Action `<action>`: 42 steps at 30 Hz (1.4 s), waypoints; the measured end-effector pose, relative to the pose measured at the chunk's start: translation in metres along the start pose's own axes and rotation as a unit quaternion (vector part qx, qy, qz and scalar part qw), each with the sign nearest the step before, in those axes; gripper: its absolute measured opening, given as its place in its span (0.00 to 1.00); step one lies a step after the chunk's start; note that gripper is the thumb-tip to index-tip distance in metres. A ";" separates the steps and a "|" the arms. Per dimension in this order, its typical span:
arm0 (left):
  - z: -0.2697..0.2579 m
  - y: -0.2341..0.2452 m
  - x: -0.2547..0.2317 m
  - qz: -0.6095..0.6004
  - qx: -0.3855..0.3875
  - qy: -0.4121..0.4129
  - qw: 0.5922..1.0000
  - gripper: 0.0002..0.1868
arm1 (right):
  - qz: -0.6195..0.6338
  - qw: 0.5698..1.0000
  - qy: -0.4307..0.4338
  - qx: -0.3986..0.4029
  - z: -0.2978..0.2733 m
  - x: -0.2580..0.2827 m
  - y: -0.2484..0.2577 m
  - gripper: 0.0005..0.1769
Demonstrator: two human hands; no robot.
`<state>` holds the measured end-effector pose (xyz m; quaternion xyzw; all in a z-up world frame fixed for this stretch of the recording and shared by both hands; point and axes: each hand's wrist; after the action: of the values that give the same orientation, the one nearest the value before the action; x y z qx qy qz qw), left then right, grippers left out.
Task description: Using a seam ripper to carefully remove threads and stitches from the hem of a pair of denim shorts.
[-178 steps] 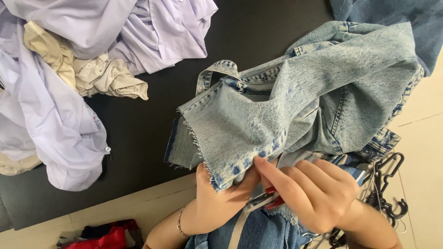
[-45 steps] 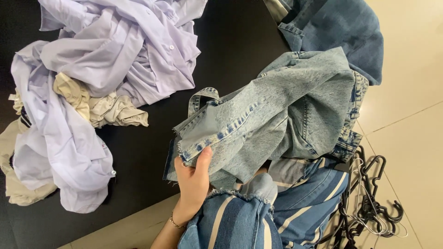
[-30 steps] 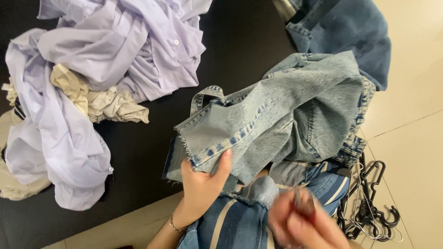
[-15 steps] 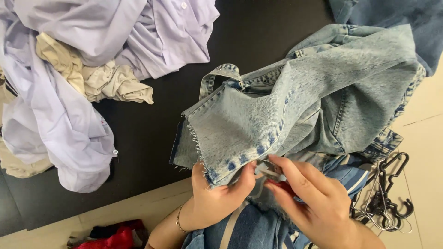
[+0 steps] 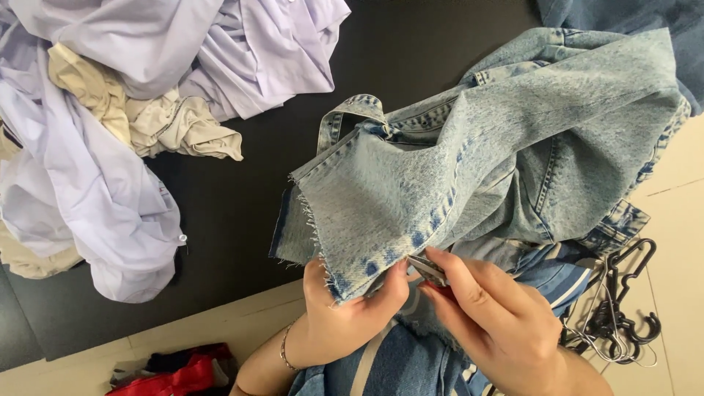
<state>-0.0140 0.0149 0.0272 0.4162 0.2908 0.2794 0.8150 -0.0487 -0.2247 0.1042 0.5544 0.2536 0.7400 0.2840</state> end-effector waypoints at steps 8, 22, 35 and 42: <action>0.001 0.002 0.001 -0.053 -0.018 0.032 0.998 0.13 | -0.012 1.000 0.023 -0.002 -0.001 -0.002 -0.003 0.21; -0.012 -0.004 0.000 0.030 -0.007 0.011 0.999 0.14 | 0.013 0.999 0.037 -0.004 0.001 -0.002 -0.007 0.23; -0.013 -0.003 0.001 0.116 0.021 -0.028 0.993 0.24 | 0.035 0.999 -0.007 -0.007 0.001 0.005 -0.003 0.20; -0.008 0.000 0.001 0.185 0.038 -0.062 0.980 0.26 | 0.043 0.999 -0.033 -0.007 -0.007 0.001 0.002 0.28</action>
<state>-0.0187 0.0200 0.0229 0.5097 0.1682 0.3877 0.7494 -0.0562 -0.2258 0.1047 0.5870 0.2150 0.7345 0.2640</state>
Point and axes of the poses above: each hand's wrist, its own z-axis towards the middle knuckle, its own y-axis out of the back of the hand, x = y × z, and after that the axes turned 3 degrees about -y, right-handed
